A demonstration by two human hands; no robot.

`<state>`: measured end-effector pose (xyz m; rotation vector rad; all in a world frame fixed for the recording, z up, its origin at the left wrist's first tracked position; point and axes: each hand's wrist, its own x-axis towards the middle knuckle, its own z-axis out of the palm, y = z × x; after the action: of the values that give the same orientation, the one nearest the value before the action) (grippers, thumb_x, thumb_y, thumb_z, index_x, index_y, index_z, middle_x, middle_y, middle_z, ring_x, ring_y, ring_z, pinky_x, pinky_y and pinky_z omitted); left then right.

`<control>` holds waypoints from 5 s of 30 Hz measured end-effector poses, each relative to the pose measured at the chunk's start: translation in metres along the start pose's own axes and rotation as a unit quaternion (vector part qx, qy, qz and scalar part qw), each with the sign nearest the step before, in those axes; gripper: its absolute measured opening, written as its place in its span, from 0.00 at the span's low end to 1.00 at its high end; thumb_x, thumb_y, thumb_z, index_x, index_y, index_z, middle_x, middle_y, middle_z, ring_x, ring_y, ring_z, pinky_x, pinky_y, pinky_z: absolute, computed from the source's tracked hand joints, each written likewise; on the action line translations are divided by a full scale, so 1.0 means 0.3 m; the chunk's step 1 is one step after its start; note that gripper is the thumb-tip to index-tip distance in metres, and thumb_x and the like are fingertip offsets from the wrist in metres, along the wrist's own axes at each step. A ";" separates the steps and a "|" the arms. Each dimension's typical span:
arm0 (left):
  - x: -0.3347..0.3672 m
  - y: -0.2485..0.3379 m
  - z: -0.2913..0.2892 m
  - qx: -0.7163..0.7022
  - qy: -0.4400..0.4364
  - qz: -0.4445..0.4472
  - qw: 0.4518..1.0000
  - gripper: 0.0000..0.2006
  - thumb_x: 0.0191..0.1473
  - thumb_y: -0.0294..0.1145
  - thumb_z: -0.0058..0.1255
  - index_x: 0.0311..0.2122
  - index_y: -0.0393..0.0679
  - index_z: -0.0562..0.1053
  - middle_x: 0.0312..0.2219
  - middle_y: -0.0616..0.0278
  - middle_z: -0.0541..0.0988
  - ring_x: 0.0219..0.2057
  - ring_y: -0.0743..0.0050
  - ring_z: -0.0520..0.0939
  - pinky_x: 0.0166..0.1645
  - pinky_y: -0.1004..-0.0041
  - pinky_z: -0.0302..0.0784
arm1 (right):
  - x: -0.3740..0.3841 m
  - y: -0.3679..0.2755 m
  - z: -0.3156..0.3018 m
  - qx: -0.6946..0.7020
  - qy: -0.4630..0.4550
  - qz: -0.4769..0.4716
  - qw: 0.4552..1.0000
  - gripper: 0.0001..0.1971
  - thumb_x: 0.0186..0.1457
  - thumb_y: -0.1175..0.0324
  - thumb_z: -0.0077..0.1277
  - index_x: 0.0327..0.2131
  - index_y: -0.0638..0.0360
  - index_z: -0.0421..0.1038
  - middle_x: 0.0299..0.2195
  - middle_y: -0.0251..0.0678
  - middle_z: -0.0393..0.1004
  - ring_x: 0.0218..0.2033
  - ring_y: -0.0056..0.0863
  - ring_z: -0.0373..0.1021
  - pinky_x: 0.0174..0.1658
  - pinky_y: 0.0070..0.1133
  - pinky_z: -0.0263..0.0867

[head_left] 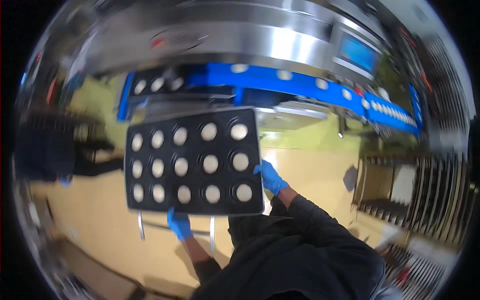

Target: The person takes trays of dough balls from a conveyor belt, carries them to a rolling rack, and stacks them. The person repeats this process multiple times, loading the rack with trays of dough balls.

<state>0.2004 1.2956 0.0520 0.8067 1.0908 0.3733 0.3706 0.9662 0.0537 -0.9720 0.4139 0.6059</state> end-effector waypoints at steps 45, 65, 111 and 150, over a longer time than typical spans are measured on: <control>-2.368 -2.743 1.970 0.430 -0.613 -0.475 0.463 0.14 0.44 0.25 0.48 0.40 0.40 0.70 0.35 0.60 0.76 0.37 0.63 0.78 0.43 0.61 0.76 | -2.153 -0.270 -2.912 0.394 0.686 -0.282 0.542 0.08 0.36 0.66 0.49 0.24 0.56 0.72 0.23 0.32 0.71 0.25 0.25 0.65 0.34 0.19 0.62; -2.422 -3.460 1.943 0.065 -0.766 -0.439 0.466 0.23 0.58 0.42 0.42 0.55 0.40 0.60 0.52 0.57 0.67 0.52 0.65 0.68 0.58 0.63 0.62 | -1.561 0.203 -3.646 0.302 0.583 -0.698 0.286 0.26 0.58 0.49 0.35 0.50 0.60 0.63 0.50 0.42 0.66 0.48 0.36 0.65 0.54 0.30 0.60; -2.659 -3.748 2.486 -0.008 -0.612 0.711 0.347 0.07 0.45 0.35 0.51 0.24 0.44 0.70 0.23 0.56 0.72 0.26 0.54 0.73 0.32 0.62 0.69 | -1.681 -1.073 -4.258 0.158 0.241 -0.786 0.546 0.23 0.51 0.76 0.40 0.51 0.74 0.55 0.52 0.59 0.57 0.55 0.59 0.53 0.56 0.55 0.51; -2.413 -3.376 2.353 0.354 -0.779 0.428 0.292 0.14 0.58 0.41 0.36 0.31 0.45 0.71 0.24 0.57 0.75 0.28 0.63 0.75 0.37 0.62 0.70 | -0.994 -0.138 -3.504 -0.320 0.417 -0.001 0.850 0.20 0.56 0.53 0.43 0.33 0.63 0.72 0.29 0.40 0.73 0.32 0.31 0.69 0.39 0.28 0.66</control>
<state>0.4014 -0.1154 -0.0773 1.8305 -1.3740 -0.2266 0.1078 -0.0411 -0.2810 -1.8869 1.0191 0.2759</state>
